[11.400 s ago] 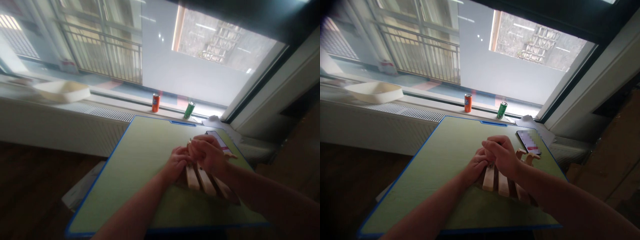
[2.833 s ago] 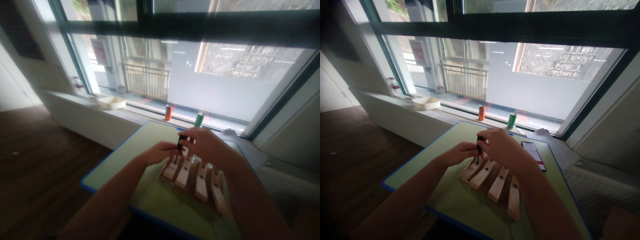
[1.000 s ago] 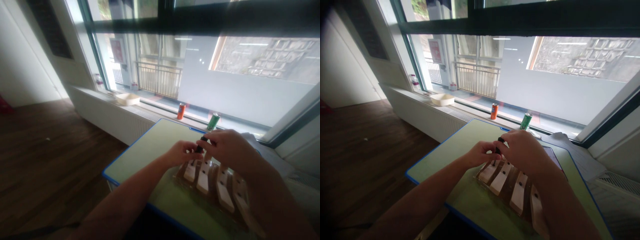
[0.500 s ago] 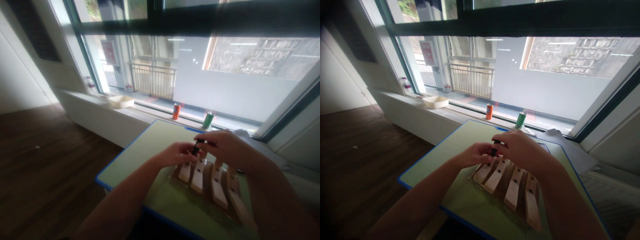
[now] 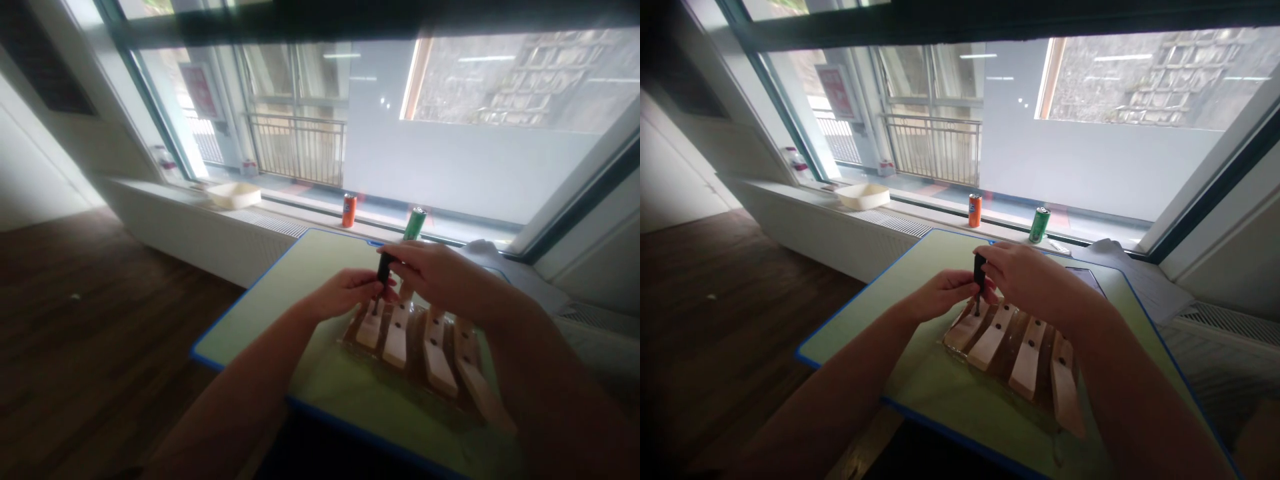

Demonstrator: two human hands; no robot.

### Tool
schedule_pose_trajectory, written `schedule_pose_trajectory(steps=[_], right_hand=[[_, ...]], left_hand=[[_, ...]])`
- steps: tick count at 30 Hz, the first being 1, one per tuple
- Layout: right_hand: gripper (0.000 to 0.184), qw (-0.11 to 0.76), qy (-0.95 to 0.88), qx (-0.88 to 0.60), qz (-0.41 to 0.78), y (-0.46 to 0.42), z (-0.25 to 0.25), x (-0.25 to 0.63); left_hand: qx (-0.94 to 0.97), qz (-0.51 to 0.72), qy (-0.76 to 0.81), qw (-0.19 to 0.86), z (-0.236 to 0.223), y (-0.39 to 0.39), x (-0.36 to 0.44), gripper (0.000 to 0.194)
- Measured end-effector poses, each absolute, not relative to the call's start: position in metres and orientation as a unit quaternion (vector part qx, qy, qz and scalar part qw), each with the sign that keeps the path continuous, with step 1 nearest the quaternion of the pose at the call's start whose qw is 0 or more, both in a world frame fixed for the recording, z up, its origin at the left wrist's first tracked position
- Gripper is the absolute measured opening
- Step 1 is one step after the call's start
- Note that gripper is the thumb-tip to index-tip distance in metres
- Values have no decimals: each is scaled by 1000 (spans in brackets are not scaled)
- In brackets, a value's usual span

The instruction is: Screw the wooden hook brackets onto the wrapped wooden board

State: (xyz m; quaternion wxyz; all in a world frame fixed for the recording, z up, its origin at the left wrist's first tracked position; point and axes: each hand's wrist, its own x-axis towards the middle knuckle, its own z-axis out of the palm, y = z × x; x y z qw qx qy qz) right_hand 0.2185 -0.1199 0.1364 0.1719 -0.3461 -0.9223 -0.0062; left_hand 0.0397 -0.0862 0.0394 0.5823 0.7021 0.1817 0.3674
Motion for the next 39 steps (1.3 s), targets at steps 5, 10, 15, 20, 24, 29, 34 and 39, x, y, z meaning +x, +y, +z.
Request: schedule_pose_trajectory(steps=[5,10,15,20,24,29,34,39], right_hand=[[14,149,-914,-375,-43,-124,136,211],[19,133,-898,-407,-104,-124,133,206],[34,147,-863,-439,-204,-123,129,203],[36,156,-841,-484,-186,-121,128,204],[30,203,-868,-441,-102,-125,134,212],[20,157,-921,-355,-39,-131,142,217],[38,119,-889,-423,-127,-124,135,203],[48,130,-871,-454,-134,-119,131,202]], left_hand=[[702,450,257,489,36,-92,43,36],[737,456,315,386,34,-94,44,27],[736,404,247,484,33,-93,45,27],[719,455,310,424,30,-91,48,29],[732,411,277,467,35,-90,45,26],[715,345,185,579,41,-87,38,31],[716,404,248,512,34,-85,41,32],[720,371,211,546,38,-88,44,23]])
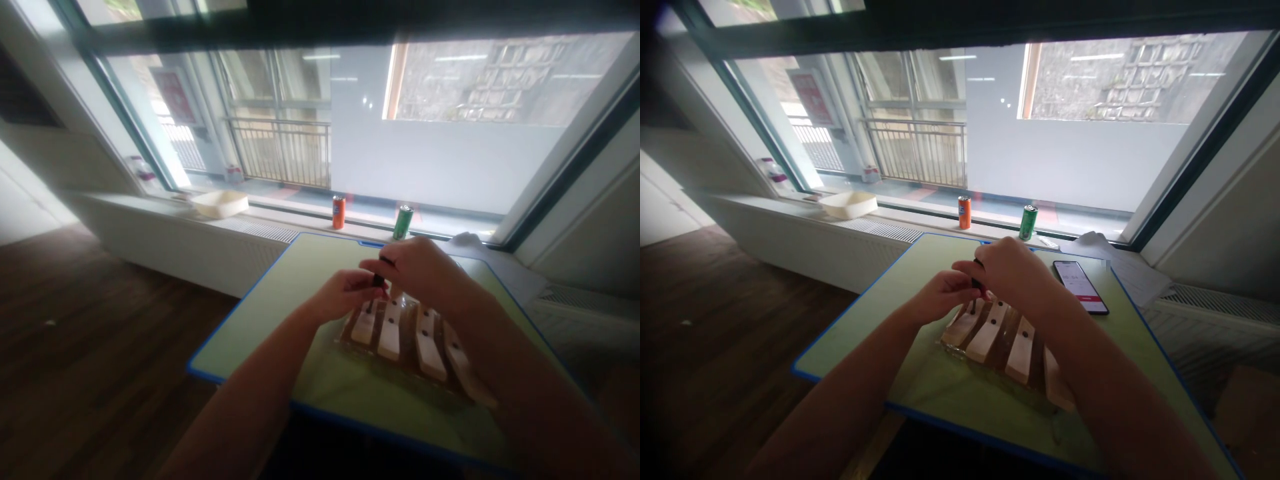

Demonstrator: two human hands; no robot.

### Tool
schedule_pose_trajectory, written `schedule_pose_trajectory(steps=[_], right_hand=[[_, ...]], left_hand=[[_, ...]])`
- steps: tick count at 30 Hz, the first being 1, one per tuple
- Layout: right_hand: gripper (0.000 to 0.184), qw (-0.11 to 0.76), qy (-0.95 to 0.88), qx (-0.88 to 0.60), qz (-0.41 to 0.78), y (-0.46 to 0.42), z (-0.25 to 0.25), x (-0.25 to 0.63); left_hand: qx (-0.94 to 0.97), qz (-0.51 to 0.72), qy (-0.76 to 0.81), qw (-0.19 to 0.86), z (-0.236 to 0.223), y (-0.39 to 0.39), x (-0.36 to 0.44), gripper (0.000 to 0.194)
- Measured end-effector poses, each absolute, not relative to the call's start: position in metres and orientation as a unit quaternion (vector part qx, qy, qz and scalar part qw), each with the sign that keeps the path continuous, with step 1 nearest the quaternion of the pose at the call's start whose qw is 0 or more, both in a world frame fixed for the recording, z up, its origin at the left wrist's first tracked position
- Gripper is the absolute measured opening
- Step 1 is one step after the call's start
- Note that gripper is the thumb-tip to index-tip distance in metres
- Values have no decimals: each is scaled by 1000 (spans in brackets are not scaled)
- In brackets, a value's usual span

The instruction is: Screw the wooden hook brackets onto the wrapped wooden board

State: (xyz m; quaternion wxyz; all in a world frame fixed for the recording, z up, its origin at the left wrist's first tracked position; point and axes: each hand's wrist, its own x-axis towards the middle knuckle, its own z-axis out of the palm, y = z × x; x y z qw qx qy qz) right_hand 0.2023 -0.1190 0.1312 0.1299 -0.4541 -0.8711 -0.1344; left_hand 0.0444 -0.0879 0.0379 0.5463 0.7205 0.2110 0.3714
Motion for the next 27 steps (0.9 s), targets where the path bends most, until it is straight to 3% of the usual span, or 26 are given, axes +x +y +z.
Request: schedule_pose_trajectory(steps=[5,8,11,14,17,19,27], right_hand=[[33,154,-921,-358,-13,-124,135,207],[38,179,-908,-378,-24,-125,137,205],[37,313,-847,-430,-20,-127,142,210],[35,509,-718,-475,2,-131,153,225],[37,686,-582,-436,-13,-133,164,244],[37,745,-535,-397,-17,-133,170,257],[34,737,-519,-433,6,-129,169,291]], left_hand=[[683,332,182,624,40,-88,41,25],[631,447,236,588,33,-79,39,33],[577,564,354,473,22,-68,42,40],[632,468,400,471,8,-64,47,66],[670,333,360,557,-3,-66,54,54],[667,310,350,580,-6,-67,55,44],[583,415,384,583,6,-54,43,34]])
